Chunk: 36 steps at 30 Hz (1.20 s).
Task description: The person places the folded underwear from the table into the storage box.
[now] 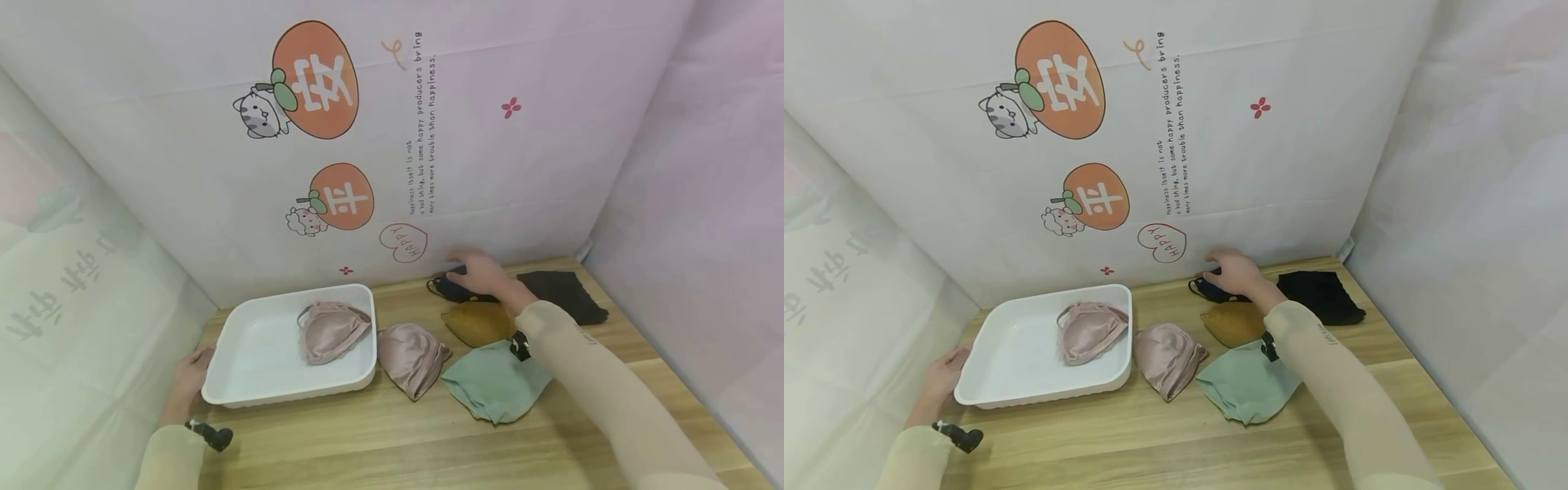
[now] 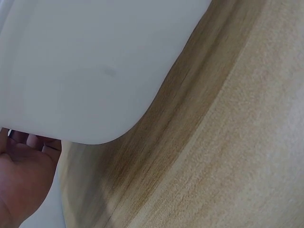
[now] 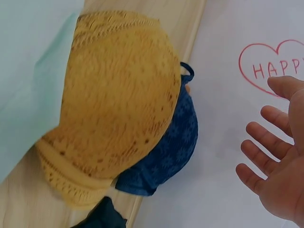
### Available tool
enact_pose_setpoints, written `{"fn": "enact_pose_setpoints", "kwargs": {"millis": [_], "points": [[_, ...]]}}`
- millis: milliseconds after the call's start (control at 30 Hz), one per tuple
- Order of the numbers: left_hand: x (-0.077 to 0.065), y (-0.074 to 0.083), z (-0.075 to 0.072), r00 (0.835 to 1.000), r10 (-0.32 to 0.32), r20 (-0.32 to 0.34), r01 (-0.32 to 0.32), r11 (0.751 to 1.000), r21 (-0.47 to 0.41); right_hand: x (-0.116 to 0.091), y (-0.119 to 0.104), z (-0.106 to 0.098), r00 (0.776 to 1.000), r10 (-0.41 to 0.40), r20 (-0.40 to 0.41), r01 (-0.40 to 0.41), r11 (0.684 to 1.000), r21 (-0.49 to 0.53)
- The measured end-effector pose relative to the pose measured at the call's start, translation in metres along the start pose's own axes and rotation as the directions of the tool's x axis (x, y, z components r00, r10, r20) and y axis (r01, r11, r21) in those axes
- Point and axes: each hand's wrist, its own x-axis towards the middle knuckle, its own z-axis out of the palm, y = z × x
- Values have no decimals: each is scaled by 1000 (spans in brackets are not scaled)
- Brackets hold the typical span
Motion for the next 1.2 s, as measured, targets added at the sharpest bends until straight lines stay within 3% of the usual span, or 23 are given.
{"fn": "enact_pose_setpoints", "kwargs": {"millis": [200, 533, 1200], "points": [[0, 1, -1, 1000, -13, -14, 14, 999, 35, -3, 12, -3, 1000, 21, 2, -21, 1000, -12], [-5, 2, -1, 1000, 14, -17, -14, 1000, 17, -6, 36, 0, 999, 35, 13, -35, 999, -12], [-3, 4, 0, 1000, -8, -2, 8, 1000, 23, -12, 62, 3, 984, 154, 94, -152, 988, -30]]}}
